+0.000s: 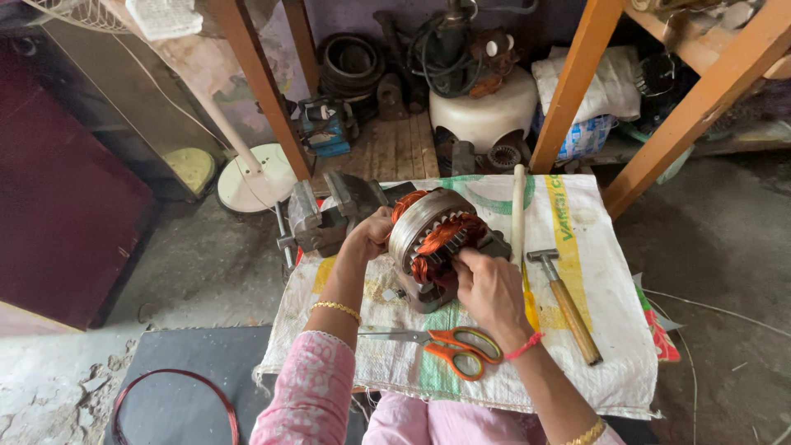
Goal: The person winds copper wire around the slots of a motor stator held in a bench vise. They use a yellow-handled tool to push the wire into place and occasionally adjust the stator with both hands.
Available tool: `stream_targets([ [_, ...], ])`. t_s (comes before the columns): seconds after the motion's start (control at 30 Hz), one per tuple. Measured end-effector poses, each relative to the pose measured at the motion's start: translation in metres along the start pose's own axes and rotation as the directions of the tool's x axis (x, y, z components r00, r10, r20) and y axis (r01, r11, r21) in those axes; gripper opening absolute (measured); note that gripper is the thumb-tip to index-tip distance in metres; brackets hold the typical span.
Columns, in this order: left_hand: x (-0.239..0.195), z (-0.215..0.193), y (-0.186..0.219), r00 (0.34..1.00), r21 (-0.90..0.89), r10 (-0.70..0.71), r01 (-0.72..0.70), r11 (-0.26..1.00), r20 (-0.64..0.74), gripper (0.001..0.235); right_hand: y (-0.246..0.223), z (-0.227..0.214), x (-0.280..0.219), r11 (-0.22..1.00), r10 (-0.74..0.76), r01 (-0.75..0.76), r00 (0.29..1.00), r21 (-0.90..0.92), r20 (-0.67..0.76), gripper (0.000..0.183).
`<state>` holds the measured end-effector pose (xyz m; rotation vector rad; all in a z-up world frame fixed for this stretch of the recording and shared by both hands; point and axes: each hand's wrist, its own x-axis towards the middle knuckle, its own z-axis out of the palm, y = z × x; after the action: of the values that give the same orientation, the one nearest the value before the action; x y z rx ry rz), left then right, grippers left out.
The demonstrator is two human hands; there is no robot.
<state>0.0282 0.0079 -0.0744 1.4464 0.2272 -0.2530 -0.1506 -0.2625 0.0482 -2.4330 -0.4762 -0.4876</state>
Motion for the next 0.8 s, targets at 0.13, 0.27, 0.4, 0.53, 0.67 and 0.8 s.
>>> stream_targets([
  [0.13, 0.008, -0.004, -0.007, 0.983, -0.042, 0.082, -0.076, 0.996, 0.163, 0.052, 0.002, 0.008, -0.015, 0.999, -0.024, 0.022, 0.999, -0.048, -0.038, 0.012],
  [0.27, 0.009, -0.004, -0.006, 0.993, 0.031, 0.064, -0.068, 0.997, 0.097, 0.048, 0.013, 0.011, -0.019, 0.956, 0.005, 0.030, 0.993, 0.291, -0.119, 0.010],
  [0.4, 0.007, -0.003, -0.008, 0.999, 0.058, 0.051, -0.051, 0.997, -0.001, 0.045, 0.043, 0.005, -0.038, 0.881, 0.153, -0.055, 0.973, 0.470, -0.173, 0.019],
  [0.53, 0.012, -0.003, -0.012, 0.995, 0.035, 0.086, -0.088, 0.996, 0.049, 0.040, 0.068, 0.012, -0.047, 0.907, 0.373, -0.310, 0.906, 0.286, -0.200, 0.018],
  [0.67, 0.017, -0.007, -0.016, 0.994, 0.027, 0.097, -0.098, 0.995, 0.049, 0.039, 0.060, 0.015, -0.050, 0.981, 0.155, -0.169, 0.978, -0.094, -0.139, 0.027],
  [0.8, 0.011, -0.003, -0.010, 0.971, -0.045, 0.110, -0.102, 0.994, 0.214, 0.046, 0.029, -0.005, -0.043, 0.966, -0.216, 0.235, 0.962, 0.107, -0.167, 0.048],
])
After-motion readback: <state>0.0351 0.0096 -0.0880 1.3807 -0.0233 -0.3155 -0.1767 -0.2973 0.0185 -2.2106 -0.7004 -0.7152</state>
